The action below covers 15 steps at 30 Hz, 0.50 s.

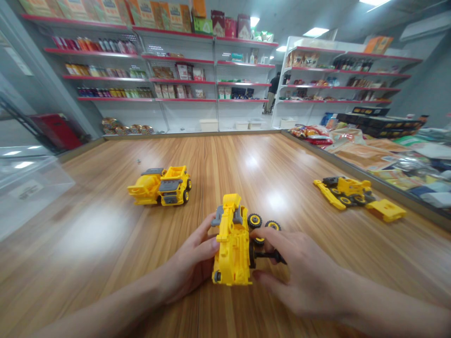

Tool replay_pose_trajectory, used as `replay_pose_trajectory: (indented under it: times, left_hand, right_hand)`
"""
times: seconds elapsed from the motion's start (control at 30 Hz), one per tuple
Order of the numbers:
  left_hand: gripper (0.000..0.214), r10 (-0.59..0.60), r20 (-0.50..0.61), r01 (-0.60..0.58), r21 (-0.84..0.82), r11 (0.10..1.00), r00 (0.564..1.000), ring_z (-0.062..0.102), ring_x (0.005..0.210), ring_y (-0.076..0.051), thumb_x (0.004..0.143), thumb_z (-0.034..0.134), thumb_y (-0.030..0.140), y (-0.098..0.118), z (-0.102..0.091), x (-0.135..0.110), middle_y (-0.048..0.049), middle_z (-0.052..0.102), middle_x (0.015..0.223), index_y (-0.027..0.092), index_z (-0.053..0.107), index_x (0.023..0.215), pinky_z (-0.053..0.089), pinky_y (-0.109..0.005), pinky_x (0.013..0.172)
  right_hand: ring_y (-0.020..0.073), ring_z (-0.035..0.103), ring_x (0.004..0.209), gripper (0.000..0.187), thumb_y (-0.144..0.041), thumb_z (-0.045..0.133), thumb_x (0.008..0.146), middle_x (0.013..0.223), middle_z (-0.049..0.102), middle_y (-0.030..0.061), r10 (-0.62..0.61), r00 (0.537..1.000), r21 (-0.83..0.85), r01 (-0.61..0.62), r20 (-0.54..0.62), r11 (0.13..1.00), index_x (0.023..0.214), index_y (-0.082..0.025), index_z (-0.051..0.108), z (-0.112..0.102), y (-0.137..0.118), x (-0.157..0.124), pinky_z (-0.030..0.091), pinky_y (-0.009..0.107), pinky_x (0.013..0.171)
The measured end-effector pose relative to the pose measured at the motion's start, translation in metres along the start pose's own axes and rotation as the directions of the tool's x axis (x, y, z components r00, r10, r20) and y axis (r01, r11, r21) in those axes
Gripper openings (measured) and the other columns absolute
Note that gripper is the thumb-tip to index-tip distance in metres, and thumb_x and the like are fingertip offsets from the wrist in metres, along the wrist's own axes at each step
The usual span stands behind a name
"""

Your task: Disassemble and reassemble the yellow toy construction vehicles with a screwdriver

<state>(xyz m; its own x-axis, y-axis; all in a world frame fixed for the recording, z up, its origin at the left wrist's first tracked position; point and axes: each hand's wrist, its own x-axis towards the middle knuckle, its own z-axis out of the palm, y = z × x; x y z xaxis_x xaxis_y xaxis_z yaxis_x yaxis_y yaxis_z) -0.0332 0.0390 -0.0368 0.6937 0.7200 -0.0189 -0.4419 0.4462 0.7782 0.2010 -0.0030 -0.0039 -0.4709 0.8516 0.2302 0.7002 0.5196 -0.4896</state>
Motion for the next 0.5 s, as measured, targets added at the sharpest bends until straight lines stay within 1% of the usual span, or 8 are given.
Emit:
replay_pose_trajectory:
  times: [0.1,0.2,0.27,0.33,0.4,0.5]
  left_hand:
    - [0.054,0.0,0.019,0.0,-0.007,1.0,1.0,0.064,0.11,-0.03,0.088,0.057,0.021,0.0,0.0,0.0,-0.0135,0.063,0.126,0.023,0.039,0.139,0.051,-0.043,0.09]
    - [0.05,0.005,0.007,-0.005,-0.023,1.0,1.0,0.066,0.106,-0.028,0.088,0.057,0.021,0.0,0.001,0.001,-0.0114,0.066,0.121,0.024,0.043,0.136,0.052,-0.04,0.087]
    - [0.05,0.003,-0.016,-0.003,-0.036,0.999,1.0,0.067,0.101,-0.026,0.088,0.058,0.021,0.001,0.002,0.001,-0.0099,0.068,0.116,0.025,0.044,0.135,0.053,-0.037,0.083]
    - [0.052,-0.012,-0.048,0.01,-0.048,0.999,0.999,0.068,0.097,-0.025,0.087,0.059,0.023,0.003,0.003,0.001,-0.009,0.069,0.111,0.026,0.042,0.137,0.054,-0.037,0.081]
    - [0.054,-0.036,-0.077,0.032,-0.051,0.998,0.996,0.069,0.095,-0.026,0.087,0.06,0.027,0.004,0.003,0.001,-0.0099,0.07,0.107,0.025,0.042,0.137,0.055,-0.041,0.08]
    - [0.051,-0.054,-0.104,0.049,-0.048,0.998,0.993,0.068,0.094,-0.029,0.087,0.061,0.031,0.004,0.003,0.001,-0.0119,0.069,0.108,0.023,0.044,0.134,0.055,-0.048,0.08]
  right_hand:
    - [0.0197,0.067,0.079,0.033,-0.027,0.065,0.082,0.096,0.071,0.005,-0.057,0.998,-0.04,0.057,0.006,0.998,0.112,-0.018,0.057,0.003,0.005,0.002,0.046,0.03,0.066]
    - [0.0172,0.066,0.072,0.031,-0.028,0.064,0.083,0.091,0.071,0.004,-0.108,0.994,-0.063,0.106,-0.023,0.992,0.111,-0.018,0.056,0.002,0.007,0.005,0.043,0.028,0.06]
    - [0.0167,0.065,0.071,0.03,-0.028,0.064,0.081,0.088,0.07,0.0033,-0.106,0.994,-0.088,0.104,-0.017,0.991,0.109,-0.019,0.055,-0.003,0.008,0.006,0.041,0.027,0.058]
    - [0.0176,0.065,0.071,0.027,-0.028,0.063,0.08,0.087,0.07,0.0032,-0.079,0.996,-0.146,0.084,0.037,0.986,0.104,-0.019,0.056,-0.012,0.009,0.006,0.04,0.027,0.058]
    - [0.0202,0.066,0.07,0.021,-0.027,0.062,0.078,0.084,0.069,0.0038,-0.037,0.991,-0.256,0.069,0.128,0.964,0.098,-0.02,0.057,-0.023,0.011,0.006,0.038,0.029,0.057]
    - [0.025,0.066,0.064,0.014,-0.024,0.06,0.076,0.075,0.068,0.0049,0.039,0.969,-0.445,0.075,0.242,0.892,0.089,-0.02,0.057,-0.036,0.018,0.005,0.031,0.031,0.051]
